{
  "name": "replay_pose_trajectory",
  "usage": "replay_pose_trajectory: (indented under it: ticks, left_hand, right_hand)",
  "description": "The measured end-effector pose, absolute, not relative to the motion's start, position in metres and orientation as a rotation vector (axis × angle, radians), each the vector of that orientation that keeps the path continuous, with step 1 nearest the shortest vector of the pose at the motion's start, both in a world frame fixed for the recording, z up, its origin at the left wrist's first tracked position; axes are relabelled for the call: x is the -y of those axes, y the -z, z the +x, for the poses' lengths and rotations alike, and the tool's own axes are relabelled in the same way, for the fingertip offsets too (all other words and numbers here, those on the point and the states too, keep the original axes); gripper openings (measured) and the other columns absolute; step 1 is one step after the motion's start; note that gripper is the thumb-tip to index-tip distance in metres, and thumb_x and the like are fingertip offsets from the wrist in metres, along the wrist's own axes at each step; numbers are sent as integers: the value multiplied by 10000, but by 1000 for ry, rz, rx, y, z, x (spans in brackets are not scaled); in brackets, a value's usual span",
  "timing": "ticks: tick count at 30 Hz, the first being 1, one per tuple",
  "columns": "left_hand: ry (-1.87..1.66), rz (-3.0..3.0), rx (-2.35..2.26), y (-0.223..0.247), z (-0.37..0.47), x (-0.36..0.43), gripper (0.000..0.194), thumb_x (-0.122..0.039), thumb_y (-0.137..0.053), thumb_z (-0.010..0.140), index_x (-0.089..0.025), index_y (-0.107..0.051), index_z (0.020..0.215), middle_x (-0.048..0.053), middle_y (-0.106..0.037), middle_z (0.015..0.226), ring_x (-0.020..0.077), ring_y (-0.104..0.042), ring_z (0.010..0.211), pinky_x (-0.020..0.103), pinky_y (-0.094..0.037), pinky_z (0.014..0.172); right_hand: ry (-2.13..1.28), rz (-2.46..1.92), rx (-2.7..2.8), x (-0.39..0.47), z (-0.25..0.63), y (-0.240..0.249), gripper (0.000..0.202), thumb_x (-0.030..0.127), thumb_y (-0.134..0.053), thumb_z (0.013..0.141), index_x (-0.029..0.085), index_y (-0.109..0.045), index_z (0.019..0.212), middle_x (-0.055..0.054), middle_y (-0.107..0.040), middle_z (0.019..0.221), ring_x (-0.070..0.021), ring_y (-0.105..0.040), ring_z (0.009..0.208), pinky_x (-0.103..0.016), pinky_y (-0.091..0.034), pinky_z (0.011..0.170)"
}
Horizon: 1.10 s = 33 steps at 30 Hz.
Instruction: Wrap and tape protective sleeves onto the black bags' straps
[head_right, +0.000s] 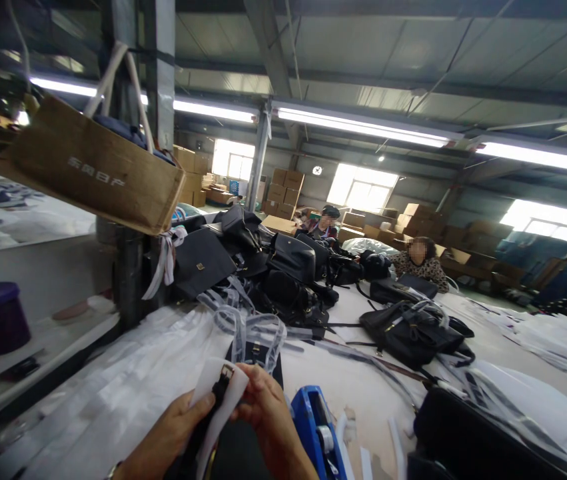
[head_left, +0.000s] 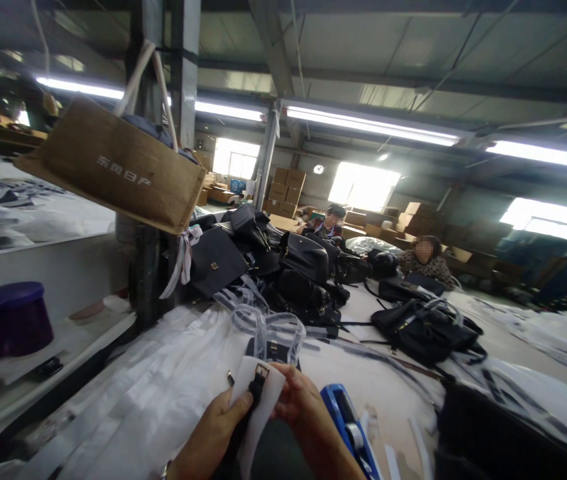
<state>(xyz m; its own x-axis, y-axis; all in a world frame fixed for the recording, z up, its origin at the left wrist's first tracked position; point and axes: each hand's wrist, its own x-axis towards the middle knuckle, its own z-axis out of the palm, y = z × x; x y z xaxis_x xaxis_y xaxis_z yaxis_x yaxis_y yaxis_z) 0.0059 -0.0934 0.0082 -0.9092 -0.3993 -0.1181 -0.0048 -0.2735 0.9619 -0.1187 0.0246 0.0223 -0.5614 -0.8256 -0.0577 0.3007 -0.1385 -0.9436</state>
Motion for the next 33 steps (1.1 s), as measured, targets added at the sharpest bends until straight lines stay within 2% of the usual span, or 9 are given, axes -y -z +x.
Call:
replay_pose_trajectory:
  ticks: [2,6,9,13,17,22,27,30,33]
  left_hand:
    - [2311,527,1723,-9,7,92,526,-587,-553,841,-113,-709,1004,36,-663,590,180,-563,529,293,-488,597]
    - [2321,525,1746,-12,8,90,504,-572,-496,879,-115,-703,929,40,-657,655,156,-537,537,243,-417,505]
    - [2200,460,1904,-13,7,92,465,-524,-463,914,-127,-705,923,31,-653,675,169,-561,605,250,-441,585]
    - [1802,326,2127,-13,6,93,369,-419,-415,956,-181,-691,1011,49,-700,900,221,-614,873,277,-440,813]
    - [1544,424,2273,-4,3,86,359,-443,-430,939,-186,-680,950,56,-676,769,225,-613,734,287,-432,710]
    - [1926,414,2068,5,-3,79,491,-533,-361,943,-142,-646,1027,70,-665,783,221,-618,740,288,-462,667]
    - [2051,481,1837,2,-10,78,448,-507,-550,875,-126,-626,1098,79,-695,883,240,-633,839,294,-482,737]
    - [1953,569,1788,0,-15,78,325,-435,-614,848,-153,-643,1006,50,-697,886,243,-628,887,285,-468,801]
    - [1797,602,1822,-2,-18,76,235,-417,-633,830,-182,-638,825,5,-668,778,208,-603,795,239,-449,724]
  right_hand:
    - [1820,-558,-1154,-30,-117,-20,470,513,-633,843,165,-631,1159,-97,-643,1058,-180,-589,857,-258,-467,657]
    - [1775,-653,-1198,-30,-115,-17,435,408,-756,769,153,-665,1108,-51,-643,914,-118,-567,699,-233,-455,628]
    - [1757,-745,-1272,-22,-119,-16,408,433,-773,737,147,-670,1010,-12,-625,776,-111,-553,616,-237,-454,591]
    - [1725,-806,-1500,-16,-125,-12,359,477,-720,771,142,-617,850,31,-576,597,-103,-525,510,-223,-420,524]
    - [1697,-835,-1777,-17,-122,-7,360,507,-640,824,161,-555,769,33,-567,557,-109,-517,477,-215,-383,481]
    - [1673,-839,-1915,-19,-115,-12,321,490,-584,859,187,-521,772,36,-564,548,-136,-549,466,-224,-391,450]
    - [1686,-789,-1956,-17,-113,-16,305,475,-602,827,193,-522,742,26,-552,621,-151,-558,541,-241,-443,473]
    - [1693,-790,-2047,-17,-113,-16,260,424,-602,824,192,-542,725,25,-537,619,-149,-541,583,-236,-437,507]
    - [1758,-751,-2052,-18,-112,-15,260,412,-600,816,188,-543,696,28,-527,590,-143,-527,572,-238,-428,514]
